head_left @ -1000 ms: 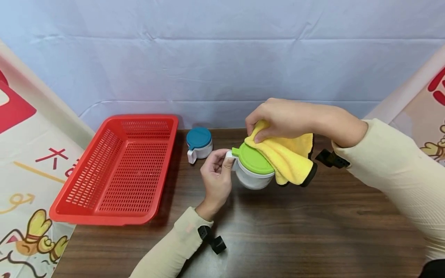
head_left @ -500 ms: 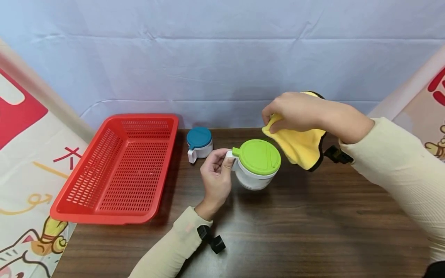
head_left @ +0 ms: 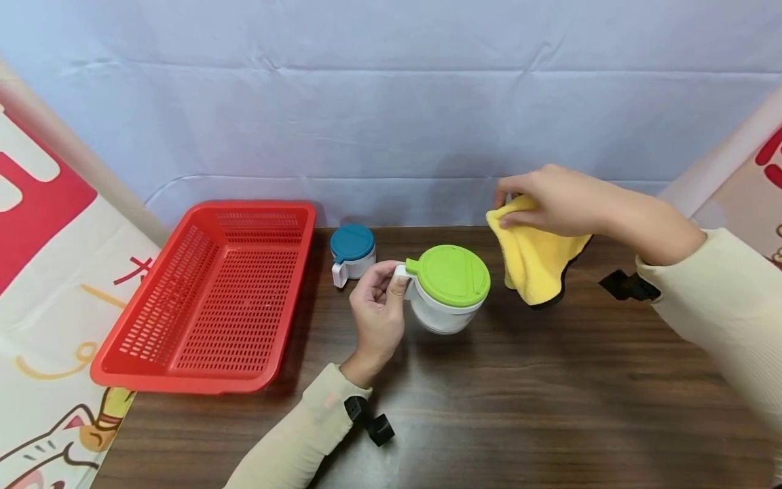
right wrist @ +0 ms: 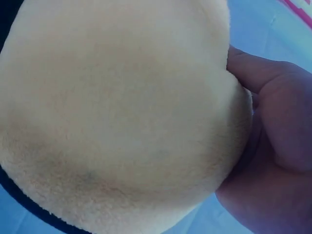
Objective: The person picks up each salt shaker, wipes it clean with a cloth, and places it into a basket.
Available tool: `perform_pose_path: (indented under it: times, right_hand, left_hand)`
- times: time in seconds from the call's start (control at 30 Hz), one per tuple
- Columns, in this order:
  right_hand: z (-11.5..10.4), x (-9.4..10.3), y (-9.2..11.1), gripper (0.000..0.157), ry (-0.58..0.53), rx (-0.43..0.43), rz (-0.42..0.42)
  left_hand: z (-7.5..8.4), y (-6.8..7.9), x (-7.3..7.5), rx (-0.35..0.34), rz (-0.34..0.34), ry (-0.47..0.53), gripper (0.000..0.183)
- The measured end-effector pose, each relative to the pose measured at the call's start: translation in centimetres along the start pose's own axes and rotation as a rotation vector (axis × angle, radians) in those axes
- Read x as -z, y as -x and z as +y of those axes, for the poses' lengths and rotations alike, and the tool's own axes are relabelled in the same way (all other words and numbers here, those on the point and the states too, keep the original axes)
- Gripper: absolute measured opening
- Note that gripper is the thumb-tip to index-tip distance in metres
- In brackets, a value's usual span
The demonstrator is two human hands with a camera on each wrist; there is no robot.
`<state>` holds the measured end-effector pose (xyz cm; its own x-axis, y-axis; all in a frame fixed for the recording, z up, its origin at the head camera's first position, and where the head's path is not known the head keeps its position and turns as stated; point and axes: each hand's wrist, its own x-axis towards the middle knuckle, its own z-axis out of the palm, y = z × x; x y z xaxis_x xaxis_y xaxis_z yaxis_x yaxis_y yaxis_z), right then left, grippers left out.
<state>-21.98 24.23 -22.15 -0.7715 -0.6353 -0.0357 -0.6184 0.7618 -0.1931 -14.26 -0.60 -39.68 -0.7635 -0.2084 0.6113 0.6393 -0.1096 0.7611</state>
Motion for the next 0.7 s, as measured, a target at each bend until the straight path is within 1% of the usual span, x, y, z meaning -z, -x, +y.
perform_pose_path:
  times: [0.13,0.4,0.5,0.7]
  right_hand:
    - [1.0,-0.7,1.2,0.012,-0.028,-0.041,-0.005]
    - [3.1,-2.8,3.1,0.013,-0.050,-0.047,-0.007]
    - [3.8,-3.7,3.8,0.014,-0.062,-0.063,0.000]
    - [4.9,-5.4,5.7,0.014,-0.087,-0.134,-0.015]
  left_hand:
    - [-0.1,0.0,0.1,-0.006,0.017,-0.009,0.013]
    - [-0.2,-0.1,0.5,-0.004,0.029,-0.013,0.013]
    - [-0.2,-0.1,0.5,-0.005,0.038,-0.011,0.013]
    - [-0.1,-0.3,0.5,-0.006,0.043,-0.004,0.015]
